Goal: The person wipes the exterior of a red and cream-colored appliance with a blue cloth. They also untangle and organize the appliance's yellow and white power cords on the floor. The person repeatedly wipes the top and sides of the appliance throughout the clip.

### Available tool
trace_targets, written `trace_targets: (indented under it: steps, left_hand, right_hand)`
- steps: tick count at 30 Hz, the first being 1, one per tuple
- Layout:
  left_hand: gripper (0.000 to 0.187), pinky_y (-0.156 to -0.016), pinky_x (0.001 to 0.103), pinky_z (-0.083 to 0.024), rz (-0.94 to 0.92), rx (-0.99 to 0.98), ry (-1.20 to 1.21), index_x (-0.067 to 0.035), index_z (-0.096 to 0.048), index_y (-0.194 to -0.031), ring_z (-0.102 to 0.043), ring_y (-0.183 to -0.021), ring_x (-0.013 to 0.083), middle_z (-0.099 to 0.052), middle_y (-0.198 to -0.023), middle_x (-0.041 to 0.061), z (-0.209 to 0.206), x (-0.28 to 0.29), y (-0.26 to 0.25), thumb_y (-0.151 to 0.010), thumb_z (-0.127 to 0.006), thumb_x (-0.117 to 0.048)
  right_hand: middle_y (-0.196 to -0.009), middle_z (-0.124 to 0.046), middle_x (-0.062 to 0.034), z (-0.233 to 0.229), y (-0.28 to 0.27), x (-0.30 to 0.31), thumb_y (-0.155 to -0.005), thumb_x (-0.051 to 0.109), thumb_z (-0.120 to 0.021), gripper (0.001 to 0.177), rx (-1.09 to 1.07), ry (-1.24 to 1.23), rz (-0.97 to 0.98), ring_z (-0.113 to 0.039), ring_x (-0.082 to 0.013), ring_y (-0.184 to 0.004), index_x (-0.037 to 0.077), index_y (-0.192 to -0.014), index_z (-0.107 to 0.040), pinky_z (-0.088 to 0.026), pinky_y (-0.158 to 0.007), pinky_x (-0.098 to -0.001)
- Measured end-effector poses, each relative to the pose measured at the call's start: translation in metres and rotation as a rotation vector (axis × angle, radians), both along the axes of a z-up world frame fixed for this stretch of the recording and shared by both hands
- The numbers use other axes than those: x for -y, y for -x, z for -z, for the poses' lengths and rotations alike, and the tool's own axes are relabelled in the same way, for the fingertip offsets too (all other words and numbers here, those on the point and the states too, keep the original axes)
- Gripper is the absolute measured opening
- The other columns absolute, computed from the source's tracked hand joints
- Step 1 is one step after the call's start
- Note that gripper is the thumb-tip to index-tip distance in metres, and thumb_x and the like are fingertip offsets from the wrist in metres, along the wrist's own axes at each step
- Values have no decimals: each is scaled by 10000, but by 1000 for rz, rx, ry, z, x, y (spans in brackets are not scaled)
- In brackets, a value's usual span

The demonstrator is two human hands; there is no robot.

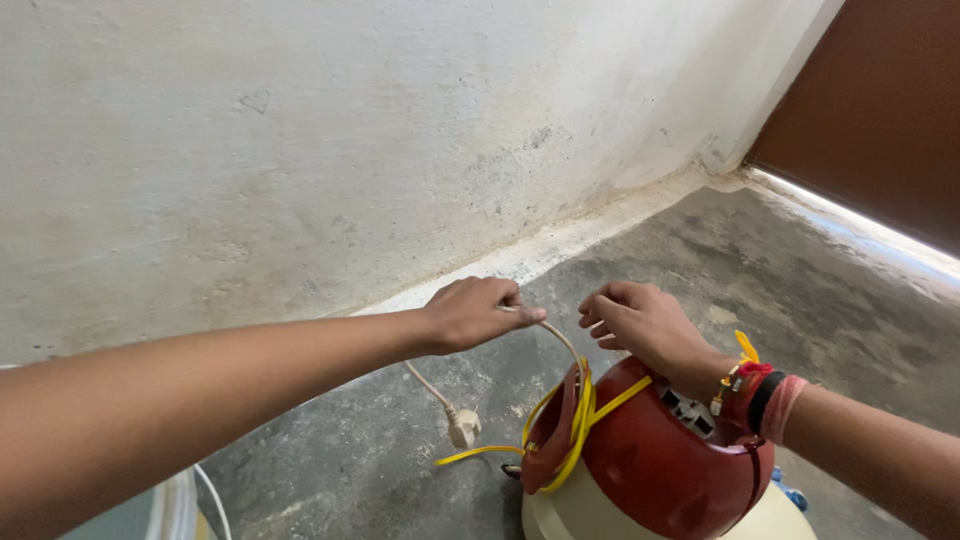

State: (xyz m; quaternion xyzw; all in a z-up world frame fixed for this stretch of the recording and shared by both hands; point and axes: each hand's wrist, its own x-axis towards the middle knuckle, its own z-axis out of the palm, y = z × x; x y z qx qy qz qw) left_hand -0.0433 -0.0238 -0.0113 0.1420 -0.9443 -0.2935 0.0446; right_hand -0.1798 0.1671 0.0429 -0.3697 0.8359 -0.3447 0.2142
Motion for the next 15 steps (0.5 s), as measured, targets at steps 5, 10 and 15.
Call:
trace_targets:
  steps: [5,10,15]
  left_hand:
    - [594,-414,327,-296,17,-146,-65,-174,-439,-577,-236,-419,121,-365,-512,-41,-7,-33,-56,-1074,-354,-488]
    - [718,-479,419,-457,9,-141,-193,-90,-461,-506,-358,-375,233,-408,-438,72,23,-87,-117,-1092,-295,-469]
    - [747,-600,517,-492,108,-117,-34,-3,-505,-531,-487,-458,377,-449,-469,184,28,-99,-137,-1085,-312,-466]
  right_hand:
    - [-986,-813,-81,-1,17,5,-931,285,-583,361,90,-153,-212,-757,-152,-888,18,-1091,-766,-612,-872,-290]
    - [-1020,-793,-80,-14,9,-6,-895,281,-652,330,137,-202,-345,-735,-153,-1001,31,-1087,-751,-564,-977,-311]
    - [-1176,-737,-51,-42,-2,-28,-778,270,-820,440,164,-320,-624,-677,-180,-1157,169,-1184,-682,-484,-1036,-355]
